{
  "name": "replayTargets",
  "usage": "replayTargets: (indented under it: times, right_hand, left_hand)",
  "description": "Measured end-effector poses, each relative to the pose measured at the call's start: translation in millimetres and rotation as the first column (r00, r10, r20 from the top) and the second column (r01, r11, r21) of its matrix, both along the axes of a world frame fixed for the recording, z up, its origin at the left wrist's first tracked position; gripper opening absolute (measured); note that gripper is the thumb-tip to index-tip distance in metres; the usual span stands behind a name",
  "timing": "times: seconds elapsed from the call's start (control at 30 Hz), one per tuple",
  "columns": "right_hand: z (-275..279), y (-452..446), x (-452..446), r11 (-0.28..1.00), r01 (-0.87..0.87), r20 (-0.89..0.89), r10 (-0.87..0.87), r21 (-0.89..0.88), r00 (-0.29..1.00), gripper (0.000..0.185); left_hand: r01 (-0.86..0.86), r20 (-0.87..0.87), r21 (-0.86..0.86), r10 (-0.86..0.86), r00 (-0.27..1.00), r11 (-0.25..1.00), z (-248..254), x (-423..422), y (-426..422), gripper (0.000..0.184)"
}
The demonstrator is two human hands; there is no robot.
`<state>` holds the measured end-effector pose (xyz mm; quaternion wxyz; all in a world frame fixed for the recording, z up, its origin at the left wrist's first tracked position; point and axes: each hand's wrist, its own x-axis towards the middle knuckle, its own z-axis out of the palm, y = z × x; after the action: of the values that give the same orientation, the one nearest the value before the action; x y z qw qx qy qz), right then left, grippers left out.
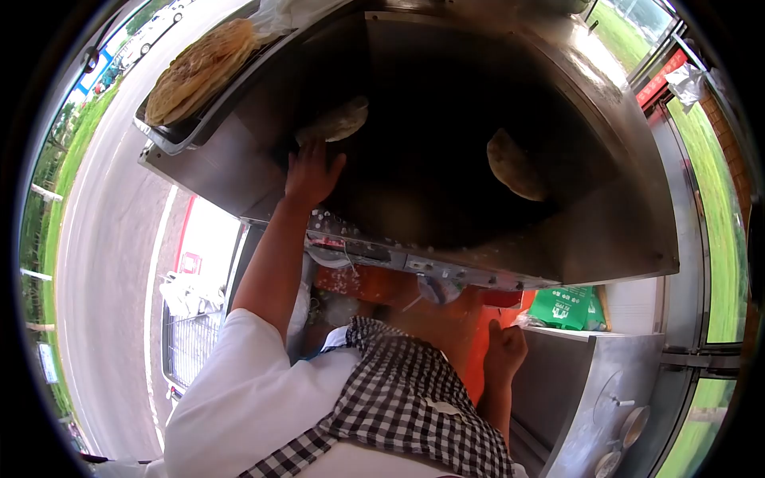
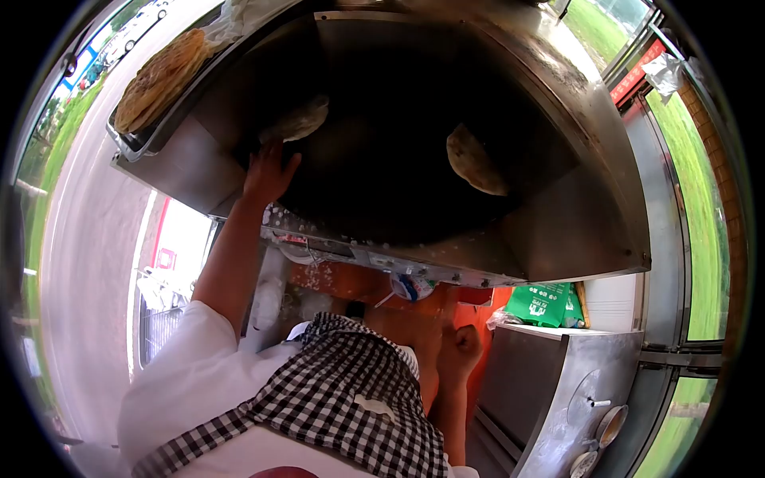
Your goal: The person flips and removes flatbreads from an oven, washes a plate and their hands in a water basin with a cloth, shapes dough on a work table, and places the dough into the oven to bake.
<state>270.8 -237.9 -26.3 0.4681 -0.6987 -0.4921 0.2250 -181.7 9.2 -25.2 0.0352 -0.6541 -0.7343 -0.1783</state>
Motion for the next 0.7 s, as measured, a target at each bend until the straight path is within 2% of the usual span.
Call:
replayTargets:
  times: [0.1,0.2,0.33,0.43,0.53,0.6,0.7]
  right_hand:
    - [-0.3,-0.1,-11.6,0.999,0.044,-0.009,-0.045,-0.029,0.999,0.050]
    - [4.4,1.0,-21.6,0.997,0.057,-0.020,-0.058,-0.042,0.998,0.050]
    - [4.1,5.0,-21.3,0.998,0.044,-0.058,-0.047,-0.050,0.997,0.050]
    - [8.0,12.9,-18.6,1.000,0.006,0.015,-0.006,0.018,1.000,0.051]
    - [13.0,18.7,-16.1,0.998,0.023,0.101,-0.016,-0.060,0.995,0.045]
    - [12.4,22.5,-15.1,0.995,0.016,0.057,-0.011,-0.096,0.998,0.046]
    - [13.6,23.8,-12.1,0.993,-0.001,0.012,0.003,-0.122,1.000,0.046]
  left_hand:
    - [-0.016,-0.016,-0.046,0.016,1.000,0.999,-4.2,-4.8,21.8,0.078]
    - [0.005,-0.092,-0.190,-0.022,0.995,0.982,-4.4,0.8,29.1,0.081]
    - [0.018,-0.149,-0.110,-0.035,0.988,0.994,-1.6,15.3,16.7,0.084]
    - [0.018,-0.111,-0.091,-0.028,0.993,0.996,4.6,20.5,17.4,0.082]
    - [0.046,-0.085,-0.110,-0.056,0.995,0.993,-1.7,23.4,19.3,0.078]
    - [0.080,-0.067,-0.161,-0.091,0.994,0.984,3.3,31.3,15.8,0.077]
    - [0.092,0.017,-0.071,-0.091,0.996,0.993,3.7,32.3,12.0,0.076]
